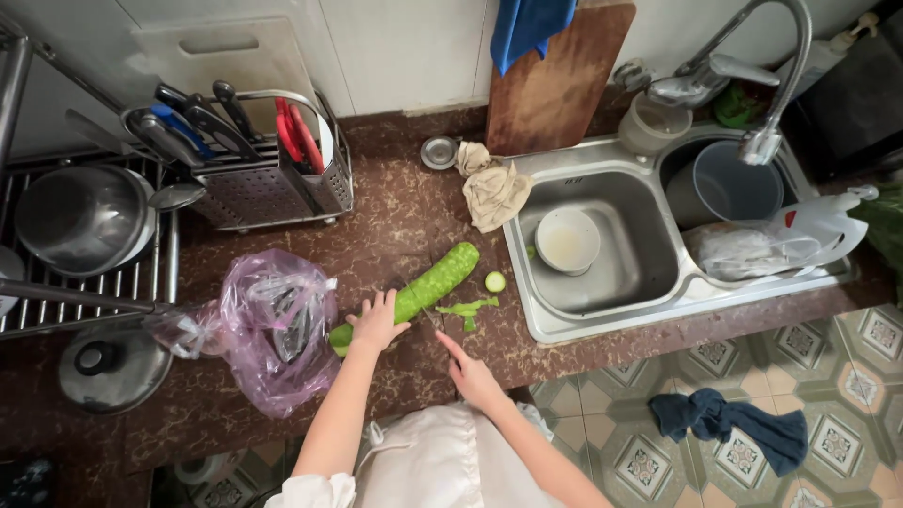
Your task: The recorder takes a gourd out of a plastic bag, places a pot on the stove, and then peels the gourd using a kitchen knife over a kitchen counter.
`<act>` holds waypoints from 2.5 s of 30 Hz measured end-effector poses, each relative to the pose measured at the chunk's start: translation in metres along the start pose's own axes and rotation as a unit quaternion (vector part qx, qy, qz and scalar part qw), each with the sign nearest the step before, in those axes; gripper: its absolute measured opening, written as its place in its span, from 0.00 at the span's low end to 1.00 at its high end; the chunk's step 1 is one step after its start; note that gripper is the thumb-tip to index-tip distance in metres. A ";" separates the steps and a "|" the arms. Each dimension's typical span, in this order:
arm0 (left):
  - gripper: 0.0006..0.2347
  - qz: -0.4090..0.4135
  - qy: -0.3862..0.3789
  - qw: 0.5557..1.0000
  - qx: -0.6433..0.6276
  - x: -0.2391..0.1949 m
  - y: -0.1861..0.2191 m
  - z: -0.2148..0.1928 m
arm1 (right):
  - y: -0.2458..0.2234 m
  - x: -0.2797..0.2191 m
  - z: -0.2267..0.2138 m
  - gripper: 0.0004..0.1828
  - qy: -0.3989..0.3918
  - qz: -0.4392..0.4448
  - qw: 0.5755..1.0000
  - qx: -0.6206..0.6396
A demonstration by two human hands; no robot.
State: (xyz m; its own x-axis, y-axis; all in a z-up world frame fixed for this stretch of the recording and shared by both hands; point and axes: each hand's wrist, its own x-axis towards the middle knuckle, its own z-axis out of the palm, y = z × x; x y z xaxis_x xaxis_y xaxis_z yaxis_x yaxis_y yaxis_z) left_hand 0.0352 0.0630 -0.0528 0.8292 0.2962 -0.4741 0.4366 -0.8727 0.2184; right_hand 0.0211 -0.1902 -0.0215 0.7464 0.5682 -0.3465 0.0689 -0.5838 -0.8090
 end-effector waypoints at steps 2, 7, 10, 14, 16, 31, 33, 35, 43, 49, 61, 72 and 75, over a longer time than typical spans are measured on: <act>0.37 -0.004 0.003 1.000 0.003 -0.002 -0.002 0.003 | 0.003 0.006 0.007 0.37 -0.001 0.001 1.000 -0.004; 0.38 -0.012 0.011 1.000 -0.006 -0.001 0.000 -0.003 | 0.009 0.013 0.009 0.37 -0.003 -0.013 1.000 -0.025; 0.38 -0.012 0.007 1.000 -0.014 -0.002 -0.004 -0.005 | 0.007 0.005 0.006 0.36 0.000 -0.016 1.000 -0.020; 0.38 -0.005 -0.005 1.000 -0.025 0.004 -0.005 0.001 | 0.017 -0.001 0.008 0.37 -0.014 0.027 0.999 -0.020; 0.38 -0.009 -0.003 1.000 -0.026 0.005 -0.005 0.001 | 0.023 0.005 0.012 0.37 -0.013 0.022 0.999 -0.033; 0.38 -0.041 0.030 0.986 -0.160 -0.030 -0.022 -0.026 | 0.024 -0.036 -0.018 0.40 0.007 -0.059 0.996 -0.059; 0.36 -0.005 0.131 0.926 -0.353 -0.027 -0.040 -0.016 | 0.014 -0.049 -0.032 0.42 0.001 0.001 1.000 -0.028; 0.35 0.014 0.159 0.849 -0.503 -0.037 -0.041 -0.026 | 0.007 -0.053 -0.041 0.44 0.010 0.005 1.000 0.003; 0.30 -0.005 0.044 0.419 -0.907 -0.104 0.025 -0.126 | -0.016 -0.046 -0.067 0.40 0.092 -0.068 0.989 0.095; 0.28 0.122 -0.013 0.388 -0.913 -0.104 0.061 -0.145 | -0.077 -0.057 -0.115 0.37 0.017 -0.180 0.972 0.152; 0.26 0.033 0.076 0.490 -0.868 -0.133 0.125 -0.167 | -0.142 -0.067 -0.144 0.45 0.029 -0.229 0.951 -0.205; 0.29 -0.009 0.032 0.470 -0.882 -0.112 0.111 -0.149 | -0.146 -0.064 -0.134 0.37 0.044 -0.240 0.955 -0.169; 0.29 -0.020 0.037 0.470 -0.882 -0.108 0.107 -0.147 | -0.141 -0.059 -0.128 0.37 0.045 -0.238 0.957 -0.161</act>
State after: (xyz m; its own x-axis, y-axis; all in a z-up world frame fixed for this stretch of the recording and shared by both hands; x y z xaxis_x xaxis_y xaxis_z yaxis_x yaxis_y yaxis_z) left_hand 0.0434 -0.0056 0.1473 0.7888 0.3688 -0.4918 0.0082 0.7937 0.6083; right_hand 0.0527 -0.2155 0.1741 0.6329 0.7701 0.0797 0.6052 -0.4279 -0.6713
